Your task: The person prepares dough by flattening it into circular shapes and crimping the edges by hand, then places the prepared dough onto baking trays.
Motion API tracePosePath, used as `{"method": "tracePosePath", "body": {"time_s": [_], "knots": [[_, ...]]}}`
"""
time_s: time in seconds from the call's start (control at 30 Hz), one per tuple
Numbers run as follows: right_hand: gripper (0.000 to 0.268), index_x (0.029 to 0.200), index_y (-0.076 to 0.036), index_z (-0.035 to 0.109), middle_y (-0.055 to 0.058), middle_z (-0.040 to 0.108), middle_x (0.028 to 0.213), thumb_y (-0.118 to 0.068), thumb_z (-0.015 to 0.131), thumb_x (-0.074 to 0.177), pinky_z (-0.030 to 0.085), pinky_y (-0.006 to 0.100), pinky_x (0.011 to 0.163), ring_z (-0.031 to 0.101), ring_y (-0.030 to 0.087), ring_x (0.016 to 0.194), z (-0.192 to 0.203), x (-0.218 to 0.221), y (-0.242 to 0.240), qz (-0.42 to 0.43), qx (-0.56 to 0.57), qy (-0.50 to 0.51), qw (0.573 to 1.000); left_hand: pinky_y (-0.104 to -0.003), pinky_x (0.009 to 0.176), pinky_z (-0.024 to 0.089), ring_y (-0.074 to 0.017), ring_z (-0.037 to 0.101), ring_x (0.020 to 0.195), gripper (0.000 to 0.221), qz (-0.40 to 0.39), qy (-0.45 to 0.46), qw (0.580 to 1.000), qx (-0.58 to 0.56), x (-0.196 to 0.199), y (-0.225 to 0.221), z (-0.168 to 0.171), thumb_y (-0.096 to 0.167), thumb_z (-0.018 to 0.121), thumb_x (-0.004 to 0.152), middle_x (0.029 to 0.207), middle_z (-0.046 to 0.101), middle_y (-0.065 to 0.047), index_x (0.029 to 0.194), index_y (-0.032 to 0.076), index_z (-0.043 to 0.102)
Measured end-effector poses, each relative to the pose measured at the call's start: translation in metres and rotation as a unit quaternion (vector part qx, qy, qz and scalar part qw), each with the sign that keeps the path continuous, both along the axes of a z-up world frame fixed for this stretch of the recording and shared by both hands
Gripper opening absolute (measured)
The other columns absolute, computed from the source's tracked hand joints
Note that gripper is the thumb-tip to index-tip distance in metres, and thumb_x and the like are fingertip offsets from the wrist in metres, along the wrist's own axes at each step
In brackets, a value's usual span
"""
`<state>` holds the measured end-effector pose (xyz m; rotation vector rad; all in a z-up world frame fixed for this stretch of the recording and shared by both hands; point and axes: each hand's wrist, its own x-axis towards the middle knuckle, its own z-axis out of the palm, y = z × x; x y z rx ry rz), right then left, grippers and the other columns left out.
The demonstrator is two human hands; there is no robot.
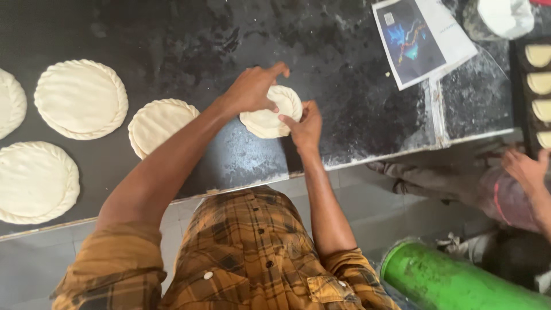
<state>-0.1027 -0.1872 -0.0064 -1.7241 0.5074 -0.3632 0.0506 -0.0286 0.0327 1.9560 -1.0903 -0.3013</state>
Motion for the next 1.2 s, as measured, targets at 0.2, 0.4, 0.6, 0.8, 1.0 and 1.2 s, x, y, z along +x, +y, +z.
{"method": "tracePosePath", "body": {"time_s": [0.2, 0.4, 0.6, 0.8, 1.0, 1.2], "knots": [[0.044, 0.114, 0.001, 0.063, 0.009, 0.071, 0.097, -0.002, 0.088, 0.077, 0.060, 0.028, 0.073, 0.068, 0.013, 0.084, 0.011, 0.051, -0.070, 0.119, -0.071, -0.038, 0.990, -0.045, 0.095, 0.055, -0.0376, 0.070, 0.110, 0.061, 0.261, 0.051, 0.959, -0.095, -0.073, 0.010, -0.027, 0.029, 0.094, 0.083, 0.118, 0.071, -0.021, 0.130, 0.007, 0.060], [0.023, 0.115, -0.004, 0.076, 0.007, 0.071, 0.097, -0.009, 0.077, 0.092, 0.056, 0.028, 0.075, 0.069, 0.017, 0.083, -0.056, 0.050, -0.107, 0.187, -0.203, -0.001, 0.961, -0.039, 0.087, 0.056, -0.0318, 0.062, 0.109, 0.064, 0.434, 0.114, 0.891, -0.075, -0.132, 0.030, -0.059, 0.016, 0.084, 0.088, 0.128, 0.053, -0.020, 0.138, -0.003, 0.050], [0.025, 0.108, -0.002, 0.076, 0.011, 0.067, 0.098, -0.007, 0.080, 0.084, 0.054, 0.030, 0.070, 0.067, 0.021, 0.079, -0.046, 0.073, -0.107, 0.242, -0.255, -0.017, 0.936, -0.035, 0.085, 0.059, -0.0282, 0.067, 0.107, 0.040, 0.401, 0.038, 0.911, -0.088, -0.139, 0.036, -0.057, 0.008, 0.078, 0.091, 0.127, 0.060, -0.015, 0.126, 0.002, 0.060], [0.017, 0.103, -0.004, 0.076, 0.007, 0.070, 0.093, -0.008, 0.079, 0.086, 0.054, 0.033, 0.072, 0.070, 0.020, 0.080, -0.027, 0.078, -0.105, 0.281, -0.240, 0.041, 0.928, -0.035, 0.084, 0.060, -0.0285, 0.067, 0.105, 0.035, 0.409, 0.038, 0.906, -0.100, -0.139, 0.034, -0.051, 0.007, 0.078, 0.090, 0.125, 0.062, -0.015, 0.121, 0.001, 0.063], [0.015, 0.105, -0.005, 0.078, 0.014, 0.065, 0.107, -0.006, 0.072, 0.092, 0.046, 0.044, 0.084, 0.060, 0.033, 0.095, -0.003, 0.022, -0.056, 0.221, -0.515, -0.099, 0.823, -0.035, 0.084, 0.059, -0.0281, 0.068, 0.105, 0.034, 0.408, 0.044, 0.905, -0.116, -0.139, 0.036, -0.048, 0.008, 0.079, 0.090, 0.125, 0.062, -0.016, 0.119, 0.000, 0.065], [0.017, 0.105, -0.006, 0.077, 0.014, 0.066, 0.115, -0.004, 0.068, 0.092, 0.053, 0.037, 0.082, 0.068, 0.026, 0.096, -0.003, 0.032, -0.076, 0.194, -0.377, -0.095, 0.901, -0.035, 0.085, 0.060, -0.0279, 0.070, 0.104, 0.032, 0.407, 0.034, 0.907, -0.106, -0.140, 0.037, -0.047, 0.010, 0.079, 0.090, 0.125, 0.063, -0.017, 0.117, 0.000, 0.065]]}}
